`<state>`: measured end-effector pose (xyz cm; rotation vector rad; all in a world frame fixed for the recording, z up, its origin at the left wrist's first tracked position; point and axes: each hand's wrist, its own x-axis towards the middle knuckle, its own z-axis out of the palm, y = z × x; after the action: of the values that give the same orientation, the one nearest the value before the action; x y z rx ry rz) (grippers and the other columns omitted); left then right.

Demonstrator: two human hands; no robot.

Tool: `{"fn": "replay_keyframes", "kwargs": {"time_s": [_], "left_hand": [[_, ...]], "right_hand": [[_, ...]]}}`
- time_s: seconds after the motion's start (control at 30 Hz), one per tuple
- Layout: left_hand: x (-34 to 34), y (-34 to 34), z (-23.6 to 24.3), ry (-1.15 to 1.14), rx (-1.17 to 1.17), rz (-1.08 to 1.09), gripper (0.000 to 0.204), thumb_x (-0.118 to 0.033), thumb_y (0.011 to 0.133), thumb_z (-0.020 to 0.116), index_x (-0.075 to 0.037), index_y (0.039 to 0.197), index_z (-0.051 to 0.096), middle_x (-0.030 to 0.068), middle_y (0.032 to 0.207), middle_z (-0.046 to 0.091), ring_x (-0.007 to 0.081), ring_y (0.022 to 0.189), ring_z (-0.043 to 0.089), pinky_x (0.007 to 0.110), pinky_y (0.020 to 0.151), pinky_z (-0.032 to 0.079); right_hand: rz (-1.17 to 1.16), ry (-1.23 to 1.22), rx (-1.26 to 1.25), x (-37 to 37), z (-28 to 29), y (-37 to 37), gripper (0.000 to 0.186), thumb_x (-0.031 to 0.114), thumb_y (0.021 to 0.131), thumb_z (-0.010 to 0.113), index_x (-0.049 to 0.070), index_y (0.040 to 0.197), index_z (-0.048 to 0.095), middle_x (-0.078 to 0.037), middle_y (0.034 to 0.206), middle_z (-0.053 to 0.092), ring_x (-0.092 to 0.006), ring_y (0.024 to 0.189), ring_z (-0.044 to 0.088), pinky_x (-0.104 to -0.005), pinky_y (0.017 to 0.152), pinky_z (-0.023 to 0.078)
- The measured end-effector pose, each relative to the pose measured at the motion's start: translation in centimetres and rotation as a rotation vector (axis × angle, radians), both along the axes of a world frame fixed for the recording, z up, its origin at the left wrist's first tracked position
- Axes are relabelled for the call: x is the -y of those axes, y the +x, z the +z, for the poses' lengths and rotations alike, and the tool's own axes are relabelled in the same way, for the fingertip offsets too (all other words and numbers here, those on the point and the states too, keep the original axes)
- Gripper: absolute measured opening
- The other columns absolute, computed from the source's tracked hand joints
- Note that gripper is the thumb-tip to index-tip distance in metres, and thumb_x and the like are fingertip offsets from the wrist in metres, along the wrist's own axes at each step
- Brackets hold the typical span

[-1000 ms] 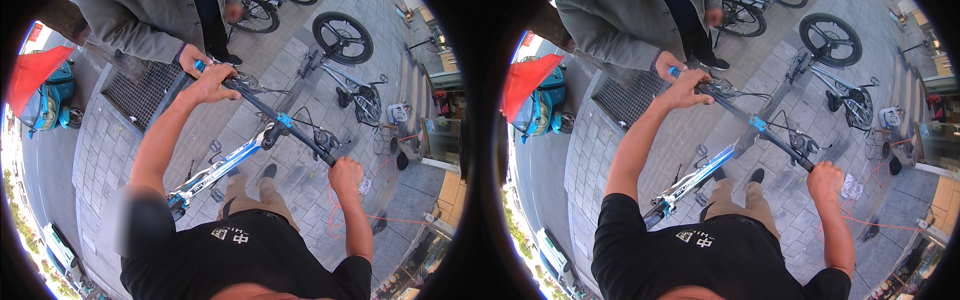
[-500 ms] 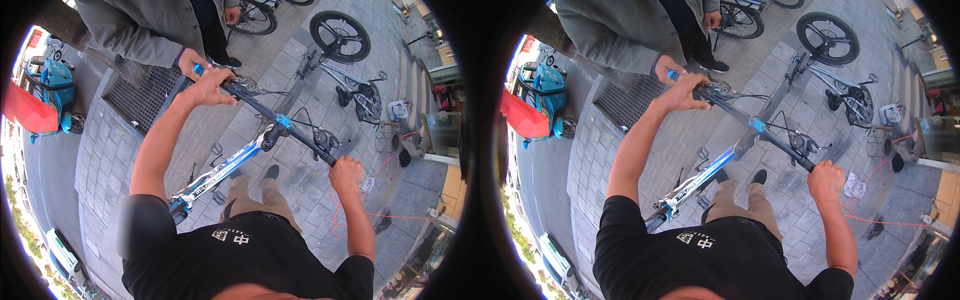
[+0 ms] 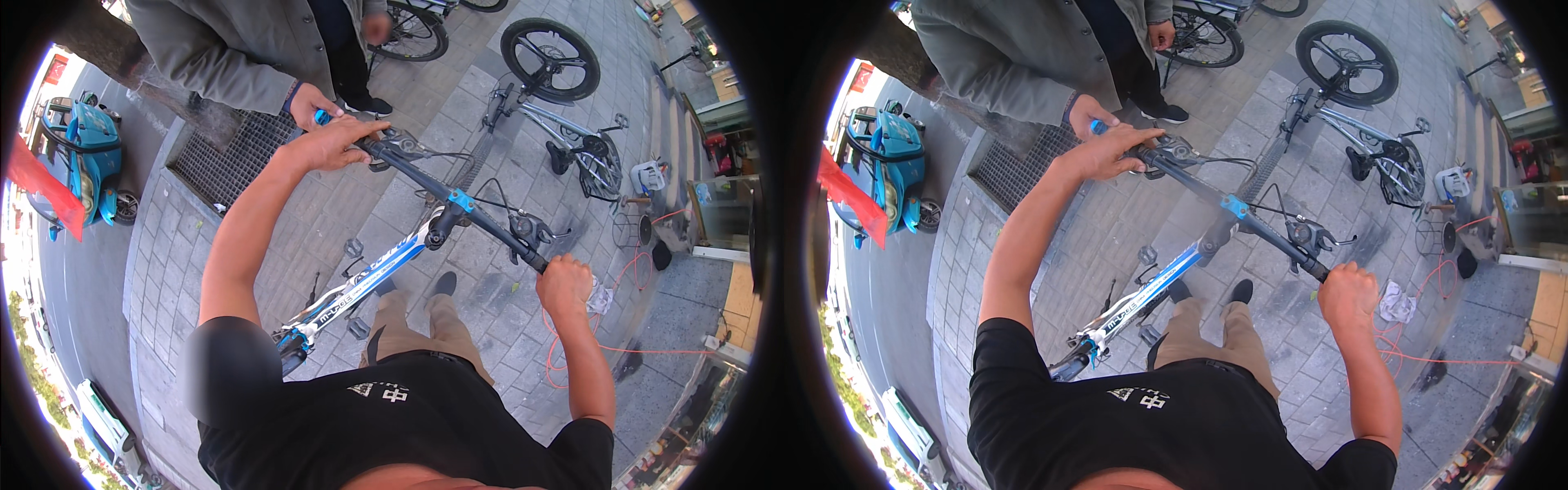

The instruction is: The person works on a bicycle wheel, using pliers and a hammer to adjust components on the hub. They briefly interact with another person holding a bicycle, then return to the wheel to continue adjustments.

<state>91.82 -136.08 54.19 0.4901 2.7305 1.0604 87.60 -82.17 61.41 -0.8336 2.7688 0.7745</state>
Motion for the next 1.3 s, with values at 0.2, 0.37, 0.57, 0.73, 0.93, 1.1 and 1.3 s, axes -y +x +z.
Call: {"fn": "replay_keyframes", "kwargs": {"time_s": [0.2,0.37,0.57,0.73,0.93,1.1,1.3], "left_hand": [[-0.5,-0.8,1.1,0.025,0.208,0.085,0.092,-0.018,0.087,0.089,-0.012,0.165,0.041,0.0152,0.128,0.070,0.0336,0.121,0.061,0.046,0.104,0.046],[-1.6,0.0,1.3,-0.191,0.061,0.127,0.101,-0.027,0.079,0.095,-0.012,0.164,0.042,0.0175,0.123,0.070,0.0366,0.114,0.062,0.045,0.102,0.046],[-1.7,0.8,-0.6,-0.171,-0.124,0.146,0.088,-0.019,0.085,0.087,-0.008,0.161,0.044,0.0183,0.114,0.067,0.0395,0.108,0.061,0.048,0.096,0.046],[-2.7,1.4,-2.1,-0.321,-0.274,0.235,0.078,-0.007,0.087,0.080,-0.008,0.158,0.047,0.0185,0.101,0.064,0.0393,0.103,0.061,0.051,0.090,0.048],[-2.5,0.6,-1.8,-0.371,-0.262,0.193,0.074,-0.013,0.084,0.086,-0.007,0.150,0.053,0.0190,0.100,0.066,0.0406,0.103,0.062,0.050,0.090,0.048],[-2.1,0.8,-0.9,-0.100,-0.343,0.202,0.072,-0.032,0.078,0.096,-0.006,0.136,0.062,0.0154,0.108,0.066,0.0351,0.105,0.061,0.048,0.093,0.047],[-2.6,-0.1,-1.7,-0.007,-0.165,0.299,0.063,-0.039,0.079,0.096,-0.003,0.121,0.066,0.0111,0.111,0.065,0.0290,0.108,0.059,0.043,0.094,0.048]], "right_hand": [[-0.010,-0.017,0.017,0.4,0.5,0.1,0.025,0.030,0.083,0.082,0.006,0.090,0.077,-0.010,0.093,0.074,-0.0291,0.087,0.076,-0.0423,0.079,0.058],[-0.001,0.013,0.023,0.3,0.2,-0.3,0.023,0.030,0.085,0.079,0.008,0.091,0.078,-0.009,0.094,0.075,-0.0280,0.088,0.076,-0.0417,0.080,0.057],[-0.011,0.026,0.014,0.1,-0.2,0.0,0.021,0.029,0.087,0.077,0.009,0.091,0.078,-0.009,0.093,0.075,-0.0268,0.088,0.076,-0.0411,0.079,0.057],[0.021,-0.008,-0.001,0.0,-0.3,0.0,0.019,0.027,0.085,0.078,0.009,0.089,0.078,-0.009,0.091,0.074,-0.0275,0.085,0.076,-0.0408,0.078,0.057],[0.025,-0.047,0.011,0.1,0.2,-0.4,0.018,0.025,0.084,0.077,0.007,0.091,0.079,-0.011,0.093,0.076,-0.0292,0.086,0.077,-0.0407,0.080,0.058],[-0.015,-0.011,0.027,0.9,0.3,-0.1,0.018,0.021,0.087,0.071,0.007,0.093,0.080,-0.012,0.095,0.077,-0.0293,0.088,0.078,-0.0407,0.082,0.059],[-0.063,-0.030,0.063,0.9,1.1,0.8,0.018,0.020,0.088,0.069,0.007,0.093,0.080,-0.013,0.095,0.078,-0.0289,0.089,0.078,-0.0406,0.080,0.059]]}}
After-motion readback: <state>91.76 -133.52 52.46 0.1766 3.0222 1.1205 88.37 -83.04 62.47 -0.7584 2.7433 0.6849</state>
